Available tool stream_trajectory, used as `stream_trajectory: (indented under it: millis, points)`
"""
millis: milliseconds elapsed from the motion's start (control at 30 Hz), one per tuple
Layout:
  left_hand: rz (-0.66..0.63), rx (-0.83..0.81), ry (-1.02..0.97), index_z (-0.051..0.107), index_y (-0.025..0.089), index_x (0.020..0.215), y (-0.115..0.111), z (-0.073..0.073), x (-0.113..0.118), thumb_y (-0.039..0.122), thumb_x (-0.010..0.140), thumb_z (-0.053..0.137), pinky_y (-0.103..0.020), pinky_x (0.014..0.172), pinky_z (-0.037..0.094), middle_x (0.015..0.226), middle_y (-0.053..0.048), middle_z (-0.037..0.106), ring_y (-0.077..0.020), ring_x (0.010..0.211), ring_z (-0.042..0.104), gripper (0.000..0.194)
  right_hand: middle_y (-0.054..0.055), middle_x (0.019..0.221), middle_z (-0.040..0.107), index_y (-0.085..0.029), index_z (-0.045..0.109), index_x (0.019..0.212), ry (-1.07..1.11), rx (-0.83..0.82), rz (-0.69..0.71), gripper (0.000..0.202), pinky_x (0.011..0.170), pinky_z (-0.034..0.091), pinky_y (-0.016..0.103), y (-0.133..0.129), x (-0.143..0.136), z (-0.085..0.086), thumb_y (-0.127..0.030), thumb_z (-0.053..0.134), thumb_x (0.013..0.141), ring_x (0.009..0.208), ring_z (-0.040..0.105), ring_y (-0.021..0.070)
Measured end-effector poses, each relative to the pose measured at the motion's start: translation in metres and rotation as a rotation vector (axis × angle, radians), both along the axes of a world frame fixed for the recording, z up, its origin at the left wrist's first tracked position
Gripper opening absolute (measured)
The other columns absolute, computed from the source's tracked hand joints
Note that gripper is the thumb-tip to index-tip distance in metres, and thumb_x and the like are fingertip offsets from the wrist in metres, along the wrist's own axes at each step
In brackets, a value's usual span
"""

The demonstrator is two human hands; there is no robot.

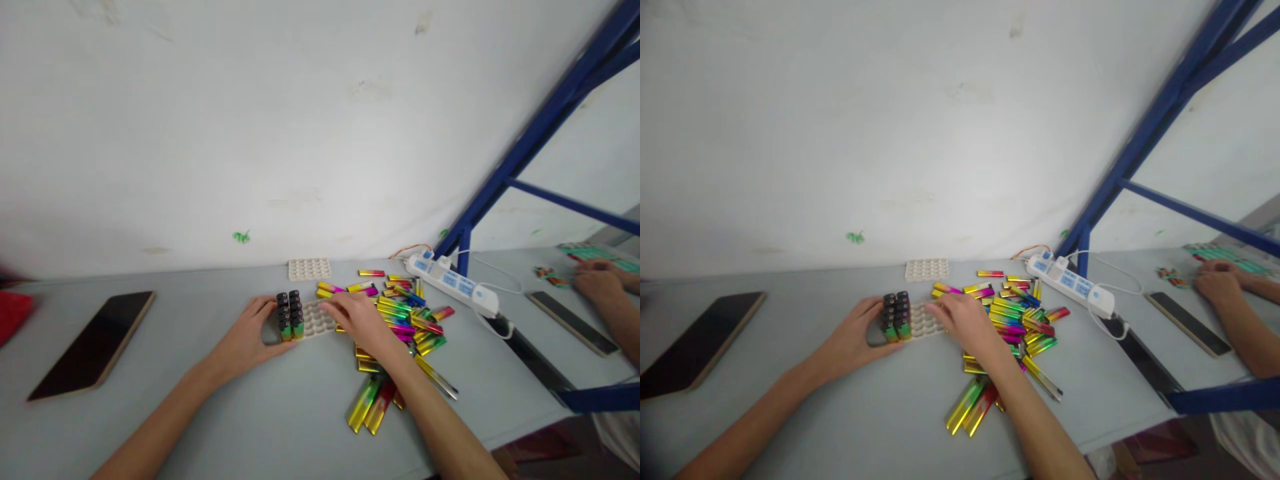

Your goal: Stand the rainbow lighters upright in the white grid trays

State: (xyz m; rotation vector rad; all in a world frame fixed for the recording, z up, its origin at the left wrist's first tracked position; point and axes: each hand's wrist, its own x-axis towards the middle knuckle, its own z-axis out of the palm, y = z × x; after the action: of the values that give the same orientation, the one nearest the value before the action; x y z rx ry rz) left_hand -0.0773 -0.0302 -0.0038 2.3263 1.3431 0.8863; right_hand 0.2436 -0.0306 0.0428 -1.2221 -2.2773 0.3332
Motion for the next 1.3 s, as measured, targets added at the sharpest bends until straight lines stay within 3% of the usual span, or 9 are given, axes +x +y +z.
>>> stream_trajectory:
  millis: [267,467,700,800,867,967,1100,1200,1300]
  points:
    - [-0.091,-0.119,-0.04,0.084,0.025,0.136,0.002,0.004,-0.009,0.056,0.083,0.104,-0.065,0.133,0.064,0.158,-0.016,0.08,-0.0449,0.147,0.077,0.064,0.018,0.131,0.089,-0.02,0.091,0.133,-0.185,0.032,-0.215,0.02,0.12,0.062,0.048,0.044,0.023,-0.008,-0.019,0.077,0.119,0.129,0.082,0.035]
    - [-0.086,-0.082,-0.04,0.085,0.027,0.136,0.0,-0.002,-0.005,0.052,0.078,0.107,-0.062,0.134,0.065,0.158,-0.016,0.081,-0.0443,0.147,0.078,0.067,0.018,0.132,0.091,-0.02,0.089,0.144,-0.365,-0.117,-0.186,0.03,0.116,0.062,0.046,0.061,0.018,0.004,-0.018,0.083,0.115,0.13,0.083,0.0357]
    - [-0.052,-0.084,-0.009,0.083,0.022,0.135,0.0,-0.002,-0.001,0.059,0.076,0.112,-0.063,0.133,0.064,0.158,-0.018,0.08,-0.0452,0.148,0.076,0.075,0.016,0.127,0.085,-0.022,0.09,0.123,-0.124,-0.051,-0.169,0.019,0.116,0.063,0.045,0.061,0.031,-0.009,-0.014,0.076,0.113,0.125,0.081,0.0328]
    - [-0.052,-0.081,-0.006,0.084,0.023,0.133,0.0,-0.002,-0.001,0.062,0.076,0.112,-0.062,0.133,0.064,0.156,-0.017,0.081,-0.0447,0.148,0.077,0.074,0.014,0.126,0.085,-0.023,0.087,0.128,0.167,-0.031,-0.123,0.019,0.108,0.065,0.045,0.054,0.036,-0.011,-0.026,0.072,0.117,0.115,0.081,0.0311]
    - [-0.047,-0.087,-0.009,0.084,0.024,0.133,0.001,-0.001,-0.001,0.061,0.076,0.111,-0.063,0.133,0.065,0.156,-0.018,0.081,-0.0452,0.147,0.077,0.073,0.008,0.107,0.084,-0.024,0.084,0.134,0.342,-0.11,-0.098,0.028,0.09,0.063,0.041,0.049,0.035,-0.008,-0.041,0.069,0.119,0.093,0.078,0.0276]
    - [-0.031,-0.096,-0.005,0.086,0.026,0.131,0.001,-0.001,-0.002,0.058,0.074,0.111,-0.065,0.132,0.066,0.156,-0.017,0.081,-0.0463,0.146,0.077,0.07,-0.004,0.076,0.064,-0.024,0.085,0.132,0.557,-0.239,-0.111,0.046,0.068,0.048,0.035,0.042,0.025,-0.002,-0.064,0.075,0.112,0.068,0.058,0.0217]
    - [-0.023,-0.083,0.003,0.086,0.029,0.13,0.002,-0.001,-0.003,0.056,0.073,0.11,-0.065,0.131,0.066,0.154,-0.015,0.082,-0.0461,0.144,0.078,0.067,-0.006,0.072,0.052,-0.024,0.085,0.107,0.828,-0.363,-0.159,0.064,0.065,0.04,0.033,0.036,0.004,0.002,-0.086,0.09,0.092,0.068,0.047,0.0189]
    - [-0.037,-0.068,0.007,0.085,0.026,0.132,0.002,-0.002,-0.005,0.06,0.078,0.11,-0.067,0.131,0.066,0.155,-0.017,0.082,-0.0462,0.144,0.078,0.069,-0.002,0.079,0.061,-0.026,0.077,0.092,0.938,-0.439,-0.169,0.073,0.07,0.048,0.033,0.031,-0.01,0.001,-0.098,0.087,0.086,0.077,0.056,0.0208]
    - [-0.048,-0.045,0.008,0.085,0.023,0.132,0.002,-0.003,-0.006,0.063,0.08,0.11,-0.068,0.13,0.066,0.153,-0.018,0.082,-0.0472,0.143,0.079,0.07,-0.001,0.085,0.067,-0.03,0.068,0.098,1.006,-0.529,-0.108,0.077,0.074,0.056,0.034,0.024,-0.021,0.001,-0.105,0.08,0.087,0.084,0.065,0.0238]
